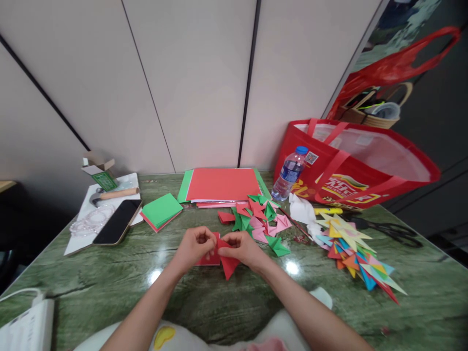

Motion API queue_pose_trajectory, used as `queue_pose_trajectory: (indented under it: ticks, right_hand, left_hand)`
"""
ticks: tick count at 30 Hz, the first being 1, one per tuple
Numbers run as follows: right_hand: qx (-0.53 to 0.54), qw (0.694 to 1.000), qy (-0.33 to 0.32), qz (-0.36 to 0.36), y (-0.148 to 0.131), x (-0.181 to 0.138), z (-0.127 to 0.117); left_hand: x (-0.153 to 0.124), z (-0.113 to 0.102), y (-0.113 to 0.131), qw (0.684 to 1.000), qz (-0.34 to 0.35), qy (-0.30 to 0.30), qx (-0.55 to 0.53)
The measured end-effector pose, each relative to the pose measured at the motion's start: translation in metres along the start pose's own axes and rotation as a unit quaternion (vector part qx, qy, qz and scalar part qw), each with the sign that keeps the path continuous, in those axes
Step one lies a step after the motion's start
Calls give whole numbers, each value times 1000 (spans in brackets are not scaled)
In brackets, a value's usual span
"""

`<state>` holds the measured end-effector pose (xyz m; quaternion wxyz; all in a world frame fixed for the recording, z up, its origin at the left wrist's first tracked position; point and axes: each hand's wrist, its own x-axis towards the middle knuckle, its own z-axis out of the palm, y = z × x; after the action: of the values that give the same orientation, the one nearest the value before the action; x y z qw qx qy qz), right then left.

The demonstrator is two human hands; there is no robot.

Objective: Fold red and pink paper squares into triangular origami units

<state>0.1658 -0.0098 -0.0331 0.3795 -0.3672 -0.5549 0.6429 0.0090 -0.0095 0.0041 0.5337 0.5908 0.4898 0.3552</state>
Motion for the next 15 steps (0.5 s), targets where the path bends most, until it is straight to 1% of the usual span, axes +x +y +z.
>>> queue_pose_trajectory:
  ticks: [2, 4, 7, 11, 13, 15]
  right_hand:
    - [-6, 1000, 2, -5, 1, 0, 0]
    - [-10, 1000, 8, -8, 1, 0, 0]
    - [-2, 1000, 4, 3, -2, -1, 1]
    - [45, 998, -34, 20, -6, -3, 2]
    - [58, 997, -38, 21, -6, -3, 3]
    - [53, 998, -29, 22, -5, -3, 3]
  left_hand:
    - [0, 1, 0, 1000, 3, 8, 10]
    - [0, 0, 0, 1000, 6, 4, 19]
    - [0, -4, 0, 999, 10, -33, 25]
    - [-1, -11, 3, 996, -1, -84, 24]
    - [-1, -12, 5, 995, 0, -90, 30]
    - [-1, -11, 5, 996, 6, -81, 40]
